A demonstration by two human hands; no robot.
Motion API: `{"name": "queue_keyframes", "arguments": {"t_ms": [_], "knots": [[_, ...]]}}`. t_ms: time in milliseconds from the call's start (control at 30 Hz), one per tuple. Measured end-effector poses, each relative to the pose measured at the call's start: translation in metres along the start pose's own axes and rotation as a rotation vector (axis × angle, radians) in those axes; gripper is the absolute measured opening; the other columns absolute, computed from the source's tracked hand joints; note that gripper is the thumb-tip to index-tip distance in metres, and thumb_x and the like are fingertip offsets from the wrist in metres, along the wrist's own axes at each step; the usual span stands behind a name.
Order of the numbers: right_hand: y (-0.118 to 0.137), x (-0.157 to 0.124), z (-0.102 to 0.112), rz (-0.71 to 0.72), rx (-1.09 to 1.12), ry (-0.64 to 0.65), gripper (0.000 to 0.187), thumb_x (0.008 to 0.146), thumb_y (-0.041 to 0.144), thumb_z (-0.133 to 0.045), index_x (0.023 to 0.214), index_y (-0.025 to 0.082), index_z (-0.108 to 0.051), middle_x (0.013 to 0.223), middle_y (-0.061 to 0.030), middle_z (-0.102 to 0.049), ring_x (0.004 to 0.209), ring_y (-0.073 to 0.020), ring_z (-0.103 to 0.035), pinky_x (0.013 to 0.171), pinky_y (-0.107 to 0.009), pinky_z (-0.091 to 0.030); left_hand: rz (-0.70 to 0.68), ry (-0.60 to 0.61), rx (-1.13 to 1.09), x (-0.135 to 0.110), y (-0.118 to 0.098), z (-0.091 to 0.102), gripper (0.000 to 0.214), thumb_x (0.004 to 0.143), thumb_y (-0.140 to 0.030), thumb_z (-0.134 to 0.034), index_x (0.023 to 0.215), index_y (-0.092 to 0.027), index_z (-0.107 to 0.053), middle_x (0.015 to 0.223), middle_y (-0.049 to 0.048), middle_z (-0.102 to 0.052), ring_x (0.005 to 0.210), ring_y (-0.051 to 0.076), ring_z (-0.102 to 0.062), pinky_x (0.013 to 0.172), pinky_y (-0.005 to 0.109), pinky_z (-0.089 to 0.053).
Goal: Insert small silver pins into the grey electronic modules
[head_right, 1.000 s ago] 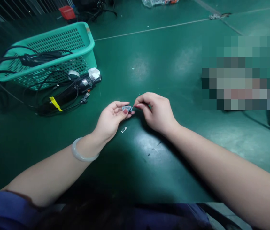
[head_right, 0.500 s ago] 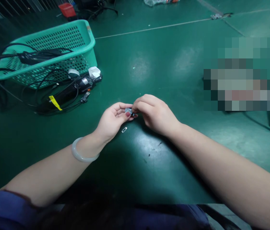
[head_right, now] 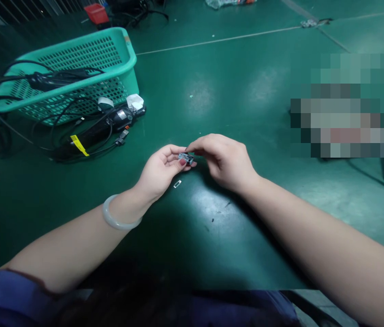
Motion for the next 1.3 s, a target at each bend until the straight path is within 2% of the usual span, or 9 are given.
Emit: {"name": "queue_keyframes", "arguments": {"t_ms": [133, 300, 400, 600, 733, 867, 1300], "knots": [[-0.009, 0.004, 0.001, -0.119, -0.092, 0.015, 0.021, 0.082, 0.015, -0.050, 0.084, 0.025, -0.069, 0.086, -0.0025, -0.072, 0.081, -0.0193, -0.066, 0.073, -0.033, -0.051, -0.003, -0.056, -0.005, 0.000, -0.002, 0.002, 0.016, 0.075, -0.013, -0.068, 0.089, -0.014, -0.060, 0.078, 0.0020, -0.068, 0.075, 0.011, -0.067, 0.082, 0.029, -0.051], [-0.021, 0.002, -0.001, -0.228, -0.117, 0.296, 0.007, 0.075, 0.025, -0.064, 0.070, 0.025, -0.069, 0.072, 0.0017, -0.070, 0.065, -0.0163, -0.064, 0.060, -0.028, -0.048, -0.024, -0.115, -0.008, 0.001, -0.003, 0.004, 0.014, 0.078, -0.013, -0.065, 0.091, -0.015, -0.059, 0.077, 0.0007, -0.066, 0.077, 0.010, -0.067, 0.083, 0.027, -0.051], [-0.023, -0.002, -0.002, -0.240, -0.138, 0.360, 0.005, 0.070, 0.029, -0.069, 0.071, 0.024, -0.069, 0.068, 0.0028, -0.069, 0.059, -0.0151, -0.062, 0.054, -0.027, -0.045, -0.025, -0.107, 0.004, 0.001, -0.003, 0.004, 0.016, 0.077, -0.015, -0.066, 0.092, -0.015, -0.059, 0.079, 0.0014, -0.067, 0.079, 0.011, -0.067, 0.085, 0.029, -0.050], [-0.016, -0.003, -0.007, -0.170, -0.111, 0.366, 0.009, 0.074, 0.022, -0.062, 0.066, 0.024, -0.067, 0.068, 0.0026, -0.070, 0.059, -0.0141, -0.063, 0.054, -0.025, -0.046, -0.027, -0.080, 0.028, 0.002, 0.000, 0.004, 0.018, 0.074, -0.015, -0.069, 0.090, -0.016, -0.060, 0.078, 0.0019, -0.067, 0.081, 0.012, -0.067, 0.088, 0.032, -0.049], [-0.014, -0.001, 0.000, -0.268, -0.053, 0.267, 0.007, 0.075, 0.023, -0.062, 0.072, 0.024, -0.068, 0.070, 0.0026, -0.072, 0.062, -0.0160, -0.066, 0.056, -0.027, -0.048, -0.028, -0.067, 0.073, 0.002, 0.001, 0.004, 0.021, 0.071, -0.008, -0.069, 0.089, -0.015, -0.061, 0.080, 0.0020, -0.068, 0.080, 0.011, -0.065, 0.087, 0.032, -0.049], [-0.008, 0.001, 0.010, -0.334, -0.020, 0.167, 0.007, 0.075, 0.028, -0.064, 0.073, 0.025, -0.069, 0.066, 0.0029, -0.070, 0.058, -0.0153, -0.064, 0.055, -0.027, -0.048, -0.008, -0.029, 0.117, 0.000, 0.001, 0.002, 0.021, 0.070, -0.009, -0.070, 0.088, -0.015, -0.063, 0.083, 0.0031, -0.069, 0.081, 0.012, -0.064, 0.087, 0.032, -0.049], [0.001, 0.002, 0.013, -0.341, -0.055, 0.185, 0.011, 0.076, 0.028, -0.062, 0.075, 0.025, -0.072, 0.071, 0.0030, -0.073, 0.065, -0.0159, -0.067, 0.061, -0.026, -0.049, -0.004, -0.014, 0.209, -0.001, 0.001, 0.000, 0.020, 0.069, -0.009, -0.069, 0.088, -0.014, -0.063, 0.080, 0.0019, -0.067, 0.078, 0.010, -0.063, 0.081, 0.029, -0.050]]}}
Point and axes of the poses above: each hand's wrist, its own x-axis towards the middle knuckle, its own z-axis out of the back of the hand, y = z × x, the point moved 3 cm from there along x, towards the middle knuckle
